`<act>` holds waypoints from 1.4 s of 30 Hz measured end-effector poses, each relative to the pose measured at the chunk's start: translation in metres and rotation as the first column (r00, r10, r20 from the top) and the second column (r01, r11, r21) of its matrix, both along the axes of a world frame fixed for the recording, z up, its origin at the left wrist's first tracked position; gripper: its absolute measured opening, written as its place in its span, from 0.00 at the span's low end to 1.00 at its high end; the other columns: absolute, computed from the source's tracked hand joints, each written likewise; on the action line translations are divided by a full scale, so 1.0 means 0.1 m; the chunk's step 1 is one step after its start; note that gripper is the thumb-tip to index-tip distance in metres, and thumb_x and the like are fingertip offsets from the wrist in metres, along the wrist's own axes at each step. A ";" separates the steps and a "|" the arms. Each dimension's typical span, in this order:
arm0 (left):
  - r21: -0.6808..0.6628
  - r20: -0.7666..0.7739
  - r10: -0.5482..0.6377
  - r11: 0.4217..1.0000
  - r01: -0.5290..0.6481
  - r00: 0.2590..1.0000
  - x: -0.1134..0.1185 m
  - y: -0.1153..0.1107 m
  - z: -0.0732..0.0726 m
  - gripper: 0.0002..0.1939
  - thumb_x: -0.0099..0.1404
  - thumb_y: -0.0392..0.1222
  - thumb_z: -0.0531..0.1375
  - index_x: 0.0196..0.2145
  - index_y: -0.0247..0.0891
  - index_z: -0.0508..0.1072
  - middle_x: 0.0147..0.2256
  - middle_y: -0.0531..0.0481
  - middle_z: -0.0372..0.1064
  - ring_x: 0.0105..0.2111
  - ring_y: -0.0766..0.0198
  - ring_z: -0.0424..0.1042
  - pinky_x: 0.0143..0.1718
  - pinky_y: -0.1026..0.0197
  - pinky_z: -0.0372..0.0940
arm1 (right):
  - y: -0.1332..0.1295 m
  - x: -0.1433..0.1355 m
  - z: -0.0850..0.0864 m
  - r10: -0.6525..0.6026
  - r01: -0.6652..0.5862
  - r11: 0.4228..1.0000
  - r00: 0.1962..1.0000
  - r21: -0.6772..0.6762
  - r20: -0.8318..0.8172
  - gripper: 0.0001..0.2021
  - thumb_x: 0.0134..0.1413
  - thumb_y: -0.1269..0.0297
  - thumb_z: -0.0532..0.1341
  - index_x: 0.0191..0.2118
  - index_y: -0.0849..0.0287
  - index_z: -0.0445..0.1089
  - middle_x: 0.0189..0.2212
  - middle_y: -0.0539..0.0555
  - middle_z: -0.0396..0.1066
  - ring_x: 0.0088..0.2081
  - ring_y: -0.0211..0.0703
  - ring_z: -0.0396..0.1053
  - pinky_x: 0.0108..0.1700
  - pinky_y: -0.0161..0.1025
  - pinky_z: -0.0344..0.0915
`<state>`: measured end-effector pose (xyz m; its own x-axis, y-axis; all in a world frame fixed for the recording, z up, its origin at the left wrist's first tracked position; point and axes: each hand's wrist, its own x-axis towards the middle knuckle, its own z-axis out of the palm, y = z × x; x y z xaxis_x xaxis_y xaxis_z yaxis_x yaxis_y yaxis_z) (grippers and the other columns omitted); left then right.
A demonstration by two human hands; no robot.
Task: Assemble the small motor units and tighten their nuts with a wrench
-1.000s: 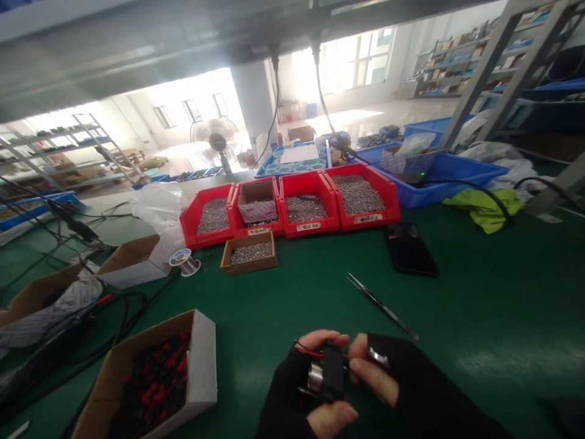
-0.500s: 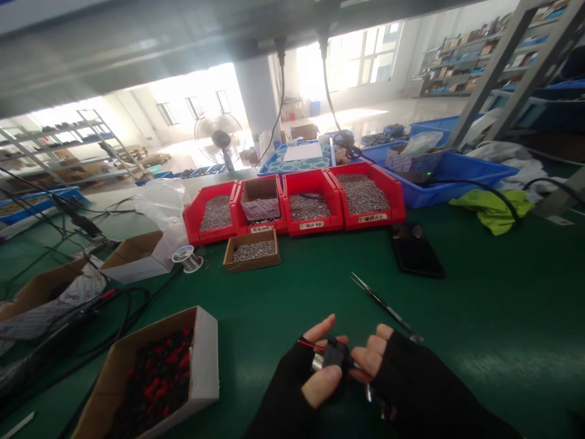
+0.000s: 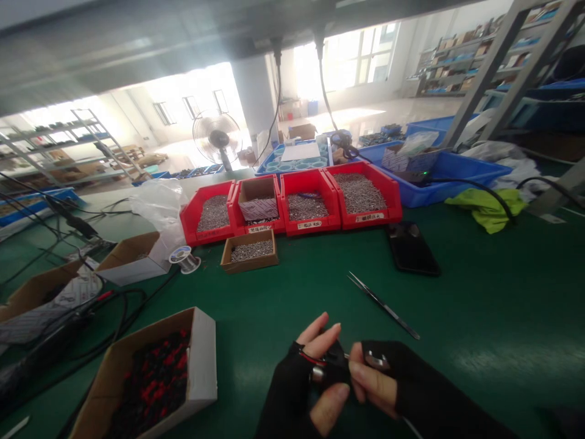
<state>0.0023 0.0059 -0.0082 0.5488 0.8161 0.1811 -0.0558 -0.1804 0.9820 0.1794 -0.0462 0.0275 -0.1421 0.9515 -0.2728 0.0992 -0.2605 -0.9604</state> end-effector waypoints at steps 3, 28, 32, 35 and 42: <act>-0.158 0.081 0.013 0.987 0.000 0.997 0.02 0.04 -0.02 0.29 0.62 0.49 0.67 0.60 0.56 0.68 0.62 0.50 0.62 0.57 0.52 0.68 0.56 0.56 0.65 | -0.01 -0.01 -0.03 -0.117 0.100 0.988 0.982 0.116 0.151 0.18 0.62 0.50 0.56 0.30 0.60 0.66 0.22 0.47 0.60 0.25 0.34 0.59 0.28 0.32 0.55; -0.075 -0.064 0.148 0.985 -0.153 0.987 -0.06 0.08 -0.03 0.40 0.54 0.47 0.71 0.61 0.49 0.62 0.58 0.46 0.63 0.54 0.50 0.68 0.54 0.51 0.66 | -0.09 0.01 -0.37 -0.350 0.294 0.921 0.912 0.255 0.214 0.22 0.56 0.42 0.62 0.42 0.57 0.76 0.36 0.55 0.73 0.31 0.41 0.69 0.35 0.37 0.68; 0.253 -0.064 0.247 0.941 -0.223 0.967 -0.08 0.12 -0.02 0.32 0.57 0.48 0.69 0.58 0.48 0.66 0.52 0.47 0.65 0.51 0.54 0.68 0.54 0.52 0.64 | -0.01 0.08 -0.39 -0.152 -0.041 0.854 0.934 0.519 0.324 0.09 0.63 0.58 0.60 0.40 0.54 0.76 0.34 0.52 0.72 0.36 0.38 0.71 0.39 0.31 0.69; 0.442 -0.010 0.250 0.870 -0.220 0.968 -0.08 0.14 0.04 0.35 0.57 0.42 0.68 0.60 0.52 0.63 0.52 0.49 0.62 0.52 0.57 0.66 0.54 0.56 0.64 | 0.03 0.10 -0.30 -0.125 -0.137 0.796 0.916 0.590 0.382 0.07 0.63 0.69 0.59 0.44 0.51 0.70 0.36 0.47 0.67 0.36 0.31 0.69 0.38 0.27 0.66; 0.458 0.057 0.172 0.871 -0.179 0.983 -0.07 0.07 0.26 0.42 0.52 0.32 0.68 0.62 0.51 0.59 0.51 0.48 0.58 0.48 0.60 0.68 0.48 0.62 0.67 | -0.02 0.04 -0.17 -0.137 -0.150 0.760 0.914 0.632 0.382 0.06 0.63 0.71 0.58 0.37 0.53 0.70 0.33 0.46 0.64 0.32 0.32 0.62 0.34 0.29 0.57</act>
<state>-0.0043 0.0129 0.0174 0.3989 0.7218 0.5656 0.0060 -0.6189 0.7855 0.1833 -0.0478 0.0103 -0.1701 0.9160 0.3633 0.4918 0.3984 -0.7742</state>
